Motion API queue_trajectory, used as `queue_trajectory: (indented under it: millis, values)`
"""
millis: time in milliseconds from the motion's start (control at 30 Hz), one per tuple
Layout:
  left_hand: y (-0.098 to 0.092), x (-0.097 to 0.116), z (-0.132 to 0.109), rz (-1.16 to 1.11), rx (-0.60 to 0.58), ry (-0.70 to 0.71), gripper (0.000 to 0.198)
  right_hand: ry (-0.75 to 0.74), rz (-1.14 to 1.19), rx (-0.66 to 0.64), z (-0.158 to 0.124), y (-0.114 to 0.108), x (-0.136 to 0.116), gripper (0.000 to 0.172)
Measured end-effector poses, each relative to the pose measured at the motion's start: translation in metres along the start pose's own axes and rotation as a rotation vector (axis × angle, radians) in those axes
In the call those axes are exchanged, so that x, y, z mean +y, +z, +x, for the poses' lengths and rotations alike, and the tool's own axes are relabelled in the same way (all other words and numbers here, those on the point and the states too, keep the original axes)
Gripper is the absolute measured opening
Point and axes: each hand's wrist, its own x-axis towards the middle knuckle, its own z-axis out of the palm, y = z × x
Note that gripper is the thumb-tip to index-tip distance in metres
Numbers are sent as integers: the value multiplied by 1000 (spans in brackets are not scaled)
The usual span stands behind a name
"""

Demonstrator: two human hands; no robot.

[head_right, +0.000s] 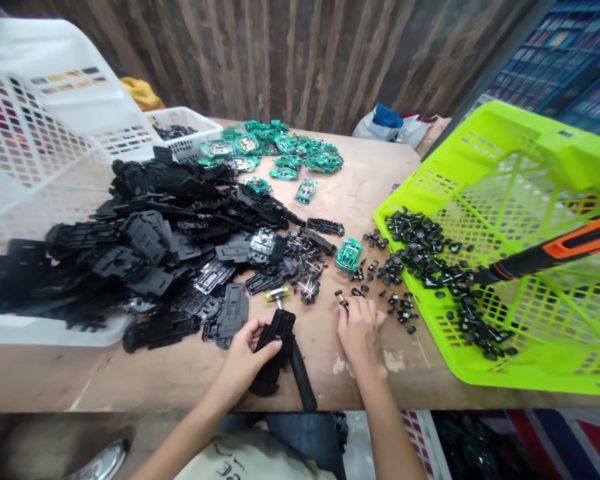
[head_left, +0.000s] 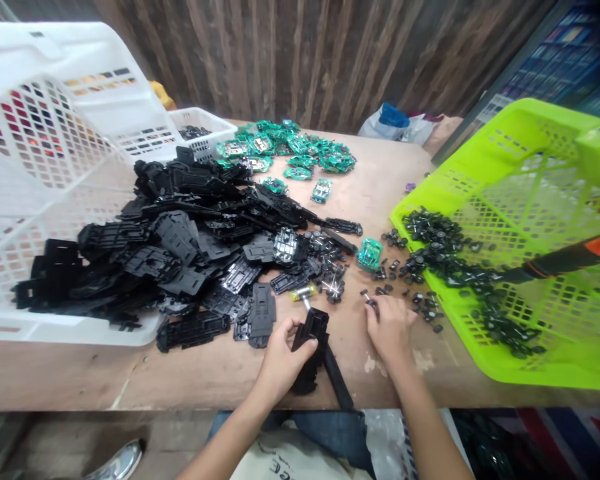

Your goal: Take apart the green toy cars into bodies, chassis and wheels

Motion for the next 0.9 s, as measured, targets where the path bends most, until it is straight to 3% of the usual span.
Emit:
queue_trajectory:
  millis: [100, 200, 267, 333, 500, 600, 700, 767, 900]
  values:
    - [-1, 1, -1, 5, 12, -9, 19, 88, 284, -116, -2, -3, -4, 27]
    - [-3, 1, -1, -2, 28, -20, 20, 78, 499, -279, -14, -4, -12, 30]
    - [-4, 0, -1, 2, 34, -22, 20, 84, 497, -235, -22, -2, -16, 30]
    - [-5, -2, 0, 11, 46, -24, 20, 65, 388, -142, -29, 1, -20, 30]
    - [-4, -3, 0, 53, 85, -57, 18, -54, 101, -59, -35, 1, -29, 25]
    - [-1, 0, 0, 145, 62, -83, 15, -114, 219, 42, -38, -11, -47, 20]
    - [2, 2, -1, 240, 37, -62, 11, -268, 337, 57, -43, -22, -70, 18]
    - [3, 0, -2, 262, 21, -40, 9, -331, 308, 74, -48, -25, -82, 18]
    - [3, -5, -4, 295, -6, 19, 7, -307, 226, 79, -57, -19, -95, 24]
